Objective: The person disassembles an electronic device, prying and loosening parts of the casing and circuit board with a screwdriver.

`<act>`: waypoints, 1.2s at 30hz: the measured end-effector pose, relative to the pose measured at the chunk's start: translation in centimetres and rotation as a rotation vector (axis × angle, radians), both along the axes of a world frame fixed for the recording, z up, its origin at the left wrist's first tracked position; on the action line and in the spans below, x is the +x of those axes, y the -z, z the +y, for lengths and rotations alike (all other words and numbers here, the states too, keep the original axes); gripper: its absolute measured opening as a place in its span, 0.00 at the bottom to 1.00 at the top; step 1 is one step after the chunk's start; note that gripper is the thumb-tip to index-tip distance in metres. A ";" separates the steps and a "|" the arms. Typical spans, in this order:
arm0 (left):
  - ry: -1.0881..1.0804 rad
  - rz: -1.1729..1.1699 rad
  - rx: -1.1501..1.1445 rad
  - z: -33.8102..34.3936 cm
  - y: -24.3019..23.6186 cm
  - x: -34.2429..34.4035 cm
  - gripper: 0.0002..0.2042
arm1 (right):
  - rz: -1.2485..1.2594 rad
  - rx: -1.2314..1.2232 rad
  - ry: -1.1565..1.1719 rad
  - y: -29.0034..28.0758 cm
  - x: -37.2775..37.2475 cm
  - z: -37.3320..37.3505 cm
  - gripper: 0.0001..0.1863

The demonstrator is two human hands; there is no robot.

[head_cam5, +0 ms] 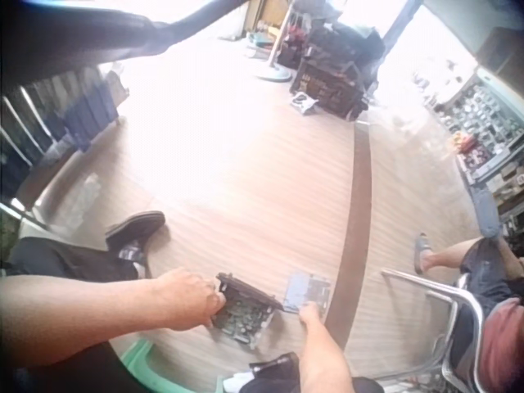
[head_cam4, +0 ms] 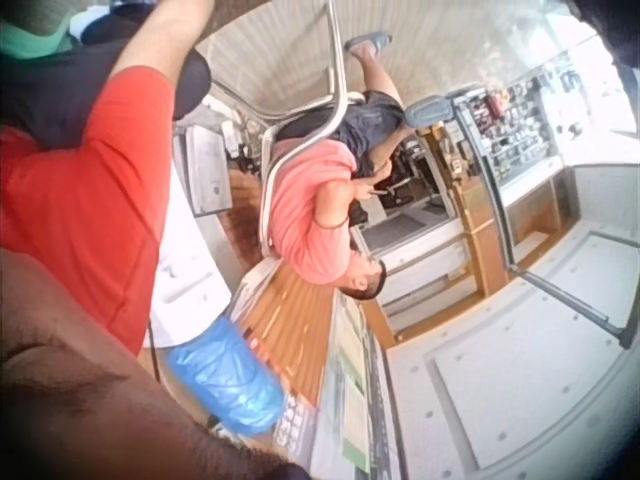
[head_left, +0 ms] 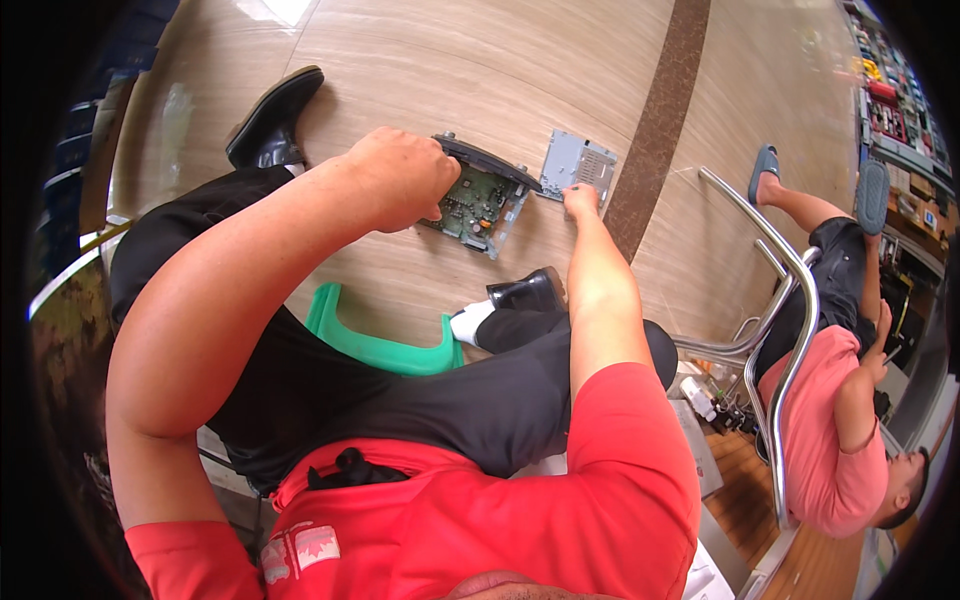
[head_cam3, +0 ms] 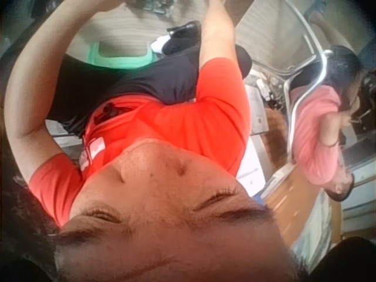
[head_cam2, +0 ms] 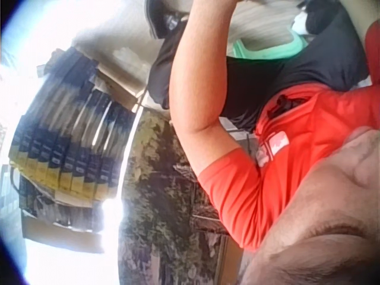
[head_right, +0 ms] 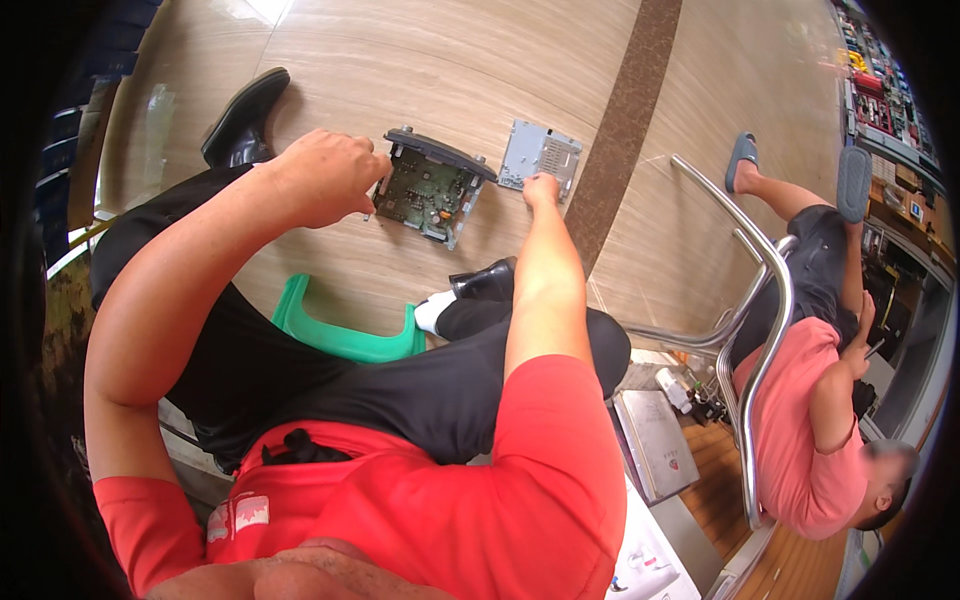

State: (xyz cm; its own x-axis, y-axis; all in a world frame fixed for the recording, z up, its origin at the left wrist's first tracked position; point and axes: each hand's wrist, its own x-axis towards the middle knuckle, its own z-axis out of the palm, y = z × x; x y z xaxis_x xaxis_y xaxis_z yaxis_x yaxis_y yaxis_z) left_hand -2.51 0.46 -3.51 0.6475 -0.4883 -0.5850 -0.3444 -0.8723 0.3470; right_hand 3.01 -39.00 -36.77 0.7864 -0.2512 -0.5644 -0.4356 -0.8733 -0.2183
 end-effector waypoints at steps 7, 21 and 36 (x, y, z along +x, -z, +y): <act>-0.008 0.046 -0.027 0.3 0.0 0.1 0.15 | -0.039 -0.021 -0.015 -0.2 0.1 0.1 0.11; 0.023 -0.087 -0.059 0.0 -1.4 0.2 0.16 | -0.347 0.323 0.254 -10.6 3.4 4.8 0.15; 0.046 -0.110 -0.087 -0.6 -2.3 -0.7 0.18 | -0.220 0.601 -0.217 -27.2 -11.0 18.7 0.14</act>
